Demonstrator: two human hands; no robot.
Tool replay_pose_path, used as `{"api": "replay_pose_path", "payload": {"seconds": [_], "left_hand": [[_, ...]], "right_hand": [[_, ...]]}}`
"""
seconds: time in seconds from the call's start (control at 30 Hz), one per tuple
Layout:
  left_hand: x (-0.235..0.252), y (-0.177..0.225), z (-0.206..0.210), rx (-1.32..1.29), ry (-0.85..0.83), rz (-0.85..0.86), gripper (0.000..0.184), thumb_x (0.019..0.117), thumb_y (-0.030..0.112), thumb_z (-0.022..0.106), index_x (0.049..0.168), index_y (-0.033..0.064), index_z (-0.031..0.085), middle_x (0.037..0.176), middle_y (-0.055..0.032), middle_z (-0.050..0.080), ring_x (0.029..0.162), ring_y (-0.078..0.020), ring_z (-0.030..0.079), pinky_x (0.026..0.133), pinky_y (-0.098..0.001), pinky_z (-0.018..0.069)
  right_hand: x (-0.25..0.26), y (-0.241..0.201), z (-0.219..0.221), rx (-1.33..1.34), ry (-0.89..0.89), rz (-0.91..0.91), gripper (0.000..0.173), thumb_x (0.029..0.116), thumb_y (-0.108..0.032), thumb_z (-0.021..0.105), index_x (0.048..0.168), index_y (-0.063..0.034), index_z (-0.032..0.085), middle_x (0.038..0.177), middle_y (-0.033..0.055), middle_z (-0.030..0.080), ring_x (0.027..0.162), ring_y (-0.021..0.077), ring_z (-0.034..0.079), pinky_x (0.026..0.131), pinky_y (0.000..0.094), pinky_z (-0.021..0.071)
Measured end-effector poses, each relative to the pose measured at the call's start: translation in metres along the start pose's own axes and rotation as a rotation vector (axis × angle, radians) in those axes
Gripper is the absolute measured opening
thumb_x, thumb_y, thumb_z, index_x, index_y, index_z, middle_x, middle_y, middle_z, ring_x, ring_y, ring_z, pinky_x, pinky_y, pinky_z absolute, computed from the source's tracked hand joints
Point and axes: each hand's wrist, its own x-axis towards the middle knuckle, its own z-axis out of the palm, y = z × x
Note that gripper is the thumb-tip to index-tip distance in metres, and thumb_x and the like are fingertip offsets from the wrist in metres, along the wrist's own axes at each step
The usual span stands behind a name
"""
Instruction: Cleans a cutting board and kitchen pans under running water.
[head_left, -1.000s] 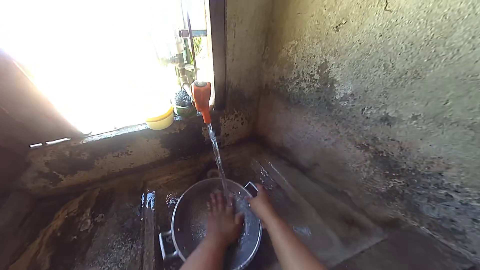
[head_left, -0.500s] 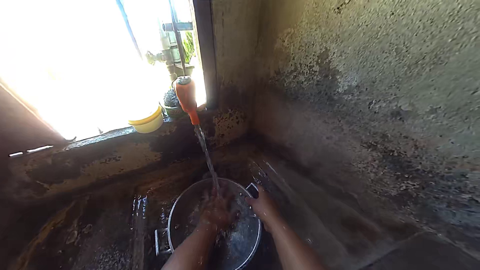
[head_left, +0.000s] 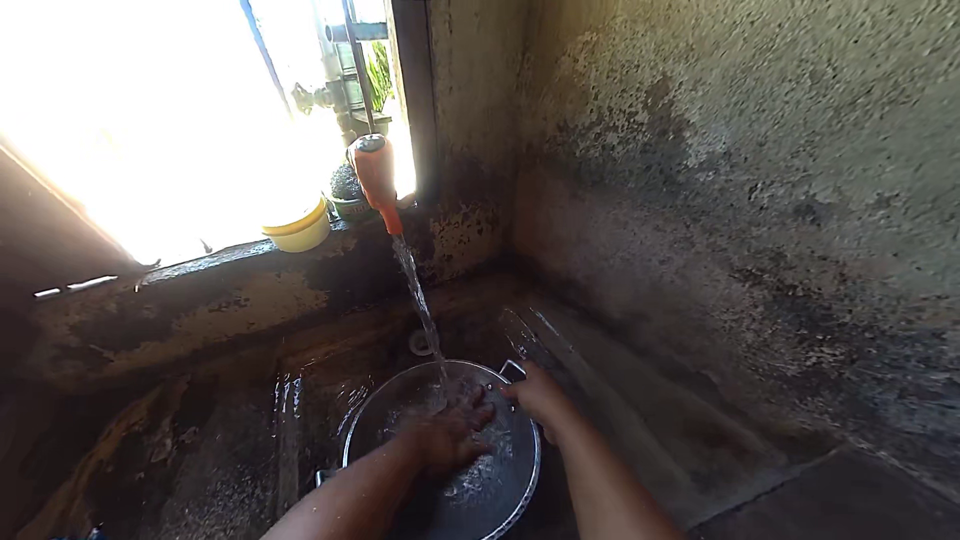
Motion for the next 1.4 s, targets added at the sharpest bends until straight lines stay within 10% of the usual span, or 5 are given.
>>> {"api": "replay_pose_path", "payload": {"seconds": [0.13,0.5,0.7,0.97,1.4], "left_hand": [[0.013,-0.023,-0.003,0.074,0.223,-0.404,0.081,0.1007,0.069,0.034,0.166,0.0242,0.017,0.173,-0.0124,-0.009,0.157,-0.0384,-0.015,0.121,-0.0674,-0.0109],[0.038,0.016,0.013,-0.137,0.400,-0.414,0.085,0.1021,0.059,0.041,0.166,0.0123,0.011,0.172,-0.0199,-0.002,0.157,-0.0431,-0.007,0.123,-0.0664,0.0015],[0.018,-0.005,-0.014,-0.004,0.163,-0.263,0.074,0.1010,0.051,0.054,0.165,0.0388,0.018,0.174,0.0063,0.002,0.160,-0.0291,-0.006,0.120,-0.0723,0.0002],[-0.064,0.024,-0.020,0.096,-0.314,-0.516,0.092,0.1021,0.062,0.040,0.161,-0.0048,0.018,0.167,-0.0328,-0.001,0.154,-0.0536,-0.003,0.118,-0.0761,0.0031],[-0.073,0.025,-0.020,0.045,-0.309,-0.177,0.060,0.1051,0.056,0.041,0.161,0.0354,0.034,0.171,-0.0008,0.022,0.157,-0.0384,0.015,0.120,-0.0721,0.0102]], "right_hand": [[0.002,-0.004,0.003,-0.004,0.014,-0.014,0.057,0.0958,-0.013,0.071,0.148,-0.0070,0.049,0.130,0.0227,0.064,0.121,0.0349,0.062,0.103,0.0545,0.0491],[-0.001,-0.003,0.006,-0.014,0.005,-0.029,0.058,0.0957,-0.010,0.071,0.149,-0.0036,0.047,0.133,0.0247,0.061,0.124,0.0366,0.060,0.104,0.0556,0.0478],[0.001,0.000,0.003,-0.028,0.012,-0.044,0.053,0.0974,-0.013,0.070,0.145,-0.0018,0.050,0.131,0.0248,0.062,0.122,0.0362,0.061,0.103,0.0553,0.0480],[0.004,-0.004,0.007,-0.127,0.106,-0.068,0.047,0.0982,-0.020,0.070,0.139,-0.0023,0.057,0.128,0.0234,0.066,0.123,0.0376,0.061,0.106,0.0574,0.0457],[0.014,0.018,-0.005,-0.191,0.244,-0.127,0.058,0.0978,-0.023,0.071,0.150,-0.0091,0.050,0.138,0.0255,0.060,0.130,0.0416,0.057,0.108,0.0619,0.0435]]}}
